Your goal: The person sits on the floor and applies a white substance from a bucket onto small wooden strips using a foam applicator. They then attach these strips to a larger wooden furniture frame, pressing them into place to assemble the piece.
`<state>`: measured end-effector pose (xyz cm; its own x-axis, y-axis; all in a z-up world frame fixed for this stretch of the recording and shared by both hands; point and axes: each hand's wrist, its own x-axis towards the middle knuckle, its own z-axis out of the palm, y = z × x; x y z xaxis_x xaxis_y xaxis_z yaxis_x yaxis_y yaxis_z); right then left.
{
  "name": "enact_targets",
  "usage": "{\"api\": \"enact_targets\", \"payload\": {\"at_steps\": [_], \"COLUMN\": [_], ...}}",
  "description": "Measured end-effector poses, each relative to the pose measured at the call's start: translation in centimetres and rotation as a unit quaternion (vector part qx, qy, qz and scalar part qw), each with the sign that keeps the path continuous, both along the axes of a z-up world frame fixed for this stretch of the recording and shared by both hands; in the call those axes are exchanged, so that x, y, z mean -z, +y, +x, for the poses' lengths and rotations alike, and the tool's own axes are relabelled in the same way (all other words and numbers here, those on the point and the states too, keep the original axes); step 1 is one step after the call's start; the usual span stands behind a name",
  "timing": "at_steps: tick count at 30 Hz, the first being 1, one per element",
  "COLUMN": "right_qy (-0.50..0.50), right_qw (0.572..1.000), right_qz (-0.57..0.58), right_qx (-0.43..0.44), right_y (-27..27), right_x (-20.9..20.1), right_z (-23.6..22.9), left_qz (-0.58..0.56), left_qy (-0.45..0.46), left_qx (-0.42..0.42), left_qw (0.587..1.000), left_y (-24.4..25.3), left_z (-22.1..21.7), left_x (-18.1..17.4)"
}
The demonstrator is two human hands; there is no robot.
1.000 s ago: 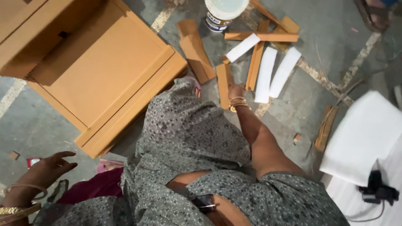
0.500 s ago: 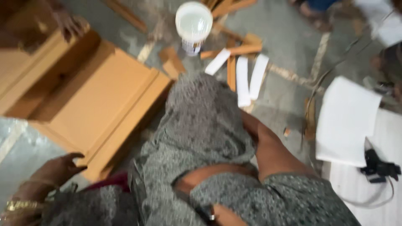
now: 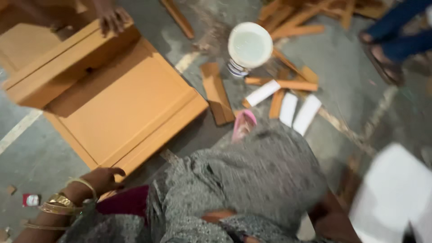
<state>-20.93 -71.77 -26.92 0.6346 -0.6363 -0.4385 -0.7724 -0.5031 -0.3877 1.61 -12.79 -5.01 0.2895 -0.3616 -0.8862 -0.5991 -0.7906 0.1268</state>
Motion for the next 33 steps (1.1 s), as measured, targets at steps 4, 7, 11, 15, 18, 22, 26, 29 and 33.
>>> {"api": "enact_targets", "payload": {"at_steps": [4, 7, 11, 15, 18, 22, 26, 29, 33], "right_qy": [-0.001, -0.049, -0.093, -0.08, -0.036, 0.001, -0.023, -0.074, -0.13], "right_qw": [0.999, 0.992, 0.984, 0.989, 0.996, 1.0, 0.998, 0.993, 0.979], "right_qz": [0.008, 0.005, 0.027, 0.015, 0.0, 0.001, 0.014, 0.054, 0.141], "right_qx": [-0.049, -0.113, -0.147, -0.123, -0.082, -0.004, 0.049, 0.068, 0.064], "right_y": [1.6, 1.6, 5.3, 6.9, 6.0, 7.4, 7.5, 8.3, 11.0], "right_x": [3.0, 2.5, 0.2, -2.3, -5.0, -7.1, -7.8, -6.8, -4.3], "right_z": [4.3, 10.6, 14.2, 8.2, 0.9, -7.8, -12.2, -11.8, -7.0], "left_qz": [-0.003, -0.015, -0.03, -0.081, -0.226, -0.509, -0.71, -0.804, -0.803], "left_qy": [0.008, 0.054, 0.023, -0.034, -0.105, -0.321, -0.321, -0.204, 0.021], "left_qx": [-0.015, 0.014, -0.069, -0.037, -0.01, -0.028, -0.031, -0.064, -0.092], "left_qw": [1.0, 0.998, 0.997, 0.995, 0.968, 0.798, 0.626, 0.555, 0.588], "left_y": [3.4, 4.8, 0.3, -4.2, -5.8, -6.2, -8.5, -11.6, -15.5], "left_z": [-2.0, -3.1, -2.2, -1.1, -1.0, -6.4, -15.4, -22.2, -27.9], "left_x": [5.8, 7.5, 3.6, -2.8, -9.1, -21.4, -30.9, -34.8, -36.3]}}
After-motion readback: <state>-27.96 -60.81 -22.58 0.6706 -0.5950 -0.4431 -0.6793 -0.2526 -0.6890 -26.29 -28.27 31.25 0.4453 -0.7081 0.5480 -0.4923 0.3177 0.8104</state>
